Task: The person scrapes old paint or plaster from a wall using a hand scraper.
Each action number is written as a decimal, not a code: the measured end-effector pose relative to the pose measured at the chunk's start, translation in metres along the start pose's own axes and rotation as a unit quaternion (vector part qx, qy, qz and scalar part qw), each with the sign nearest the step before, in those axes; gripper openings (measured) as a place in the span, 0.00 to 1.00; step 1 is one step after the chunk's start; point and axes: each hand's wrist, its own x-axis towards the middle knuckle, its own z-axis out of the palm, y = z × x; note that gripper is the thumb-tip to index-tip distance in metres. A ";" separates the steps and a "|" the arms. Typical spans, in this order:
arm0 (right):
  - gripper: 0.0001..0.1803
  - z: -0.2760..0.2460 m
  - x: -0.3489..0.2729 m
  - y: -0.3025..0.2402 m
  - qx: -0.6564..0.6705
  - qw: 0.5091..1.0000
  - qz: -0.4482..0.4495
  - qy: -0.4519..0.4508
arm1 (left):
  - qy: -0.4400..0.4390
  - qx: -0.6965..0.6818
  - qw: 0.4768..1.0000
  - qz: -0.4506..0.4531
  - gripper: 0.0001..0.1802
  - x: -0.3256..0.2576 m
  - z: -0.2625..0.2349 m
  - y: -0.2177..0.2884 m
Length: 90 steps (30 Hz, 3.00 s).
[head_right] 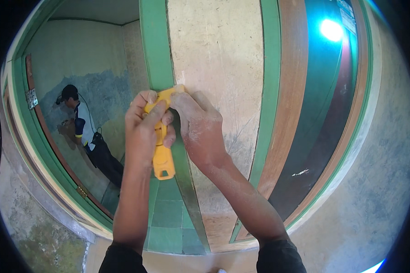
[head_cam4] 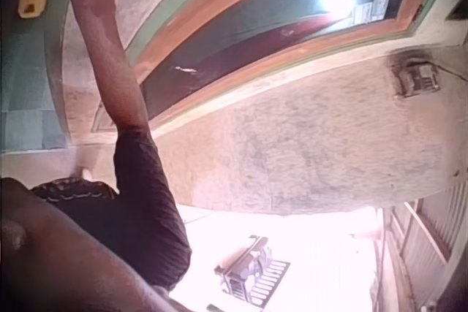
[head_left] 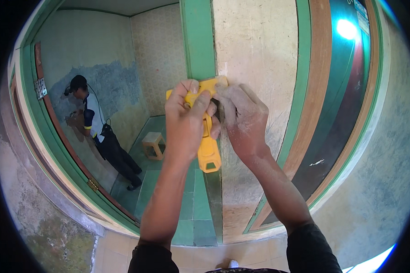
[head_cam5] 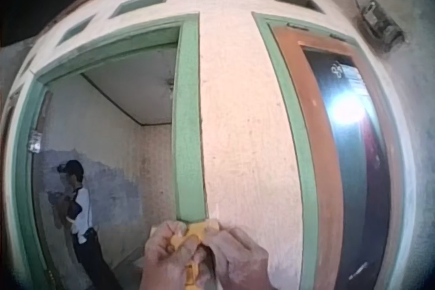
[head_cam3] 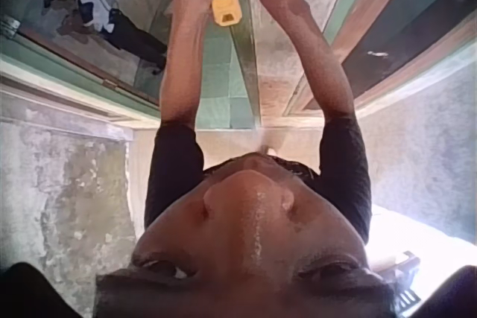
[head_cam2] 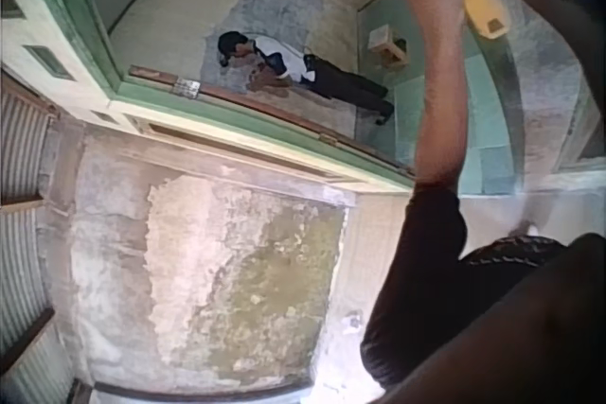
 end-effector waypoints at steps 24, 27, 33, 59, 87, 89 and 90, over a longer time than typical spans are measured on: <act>0.03 0.003 0.028 -0.014 0.019 0.999 -0.006 0.031 | 0.022 -0.005 1.000 0.001 0.06 0.015 0.013 0.021; 0.03 0.008 0.034 0.000 -0.008 0.996 -0.063 0.069 | 0.025 0.012 1.000 -0.007 0.06 0.025 0.011 0.025; 0.03 0.009 0.029 -0.001 0.018 0.999 -0.002 0.047 | 0.018 0.007 1.000 -0.007 0.06 0.018 0.011 0.022; 0.10 -0.028 -0.313 0.010 0.017 0.880 0.422 -0.217 | -0.075 0.244 0.863 -0.437 0.07 -0.283 -0.163 -0.168; 0.10 -0.137 -0.389 -0.003 0.202 0.612 0.729 -0.232 | -0.204 0.203 0.828 -0.482 0.07 -0.330 -0.062 -0.167; 0.10 -0.141 -0.386 0.005 0.182 0.638 0.707 -0.245 | -0.163 0.229 0.819 -0.501 0.09 -0.328 -0.063 -0.168; 0.10 -0.146 -0.388 0.012 0.168 0.651 0.704 -0.229 | -0.156 0.228 0.820 -0.500 0.09 -0.327 -0.064 -0.167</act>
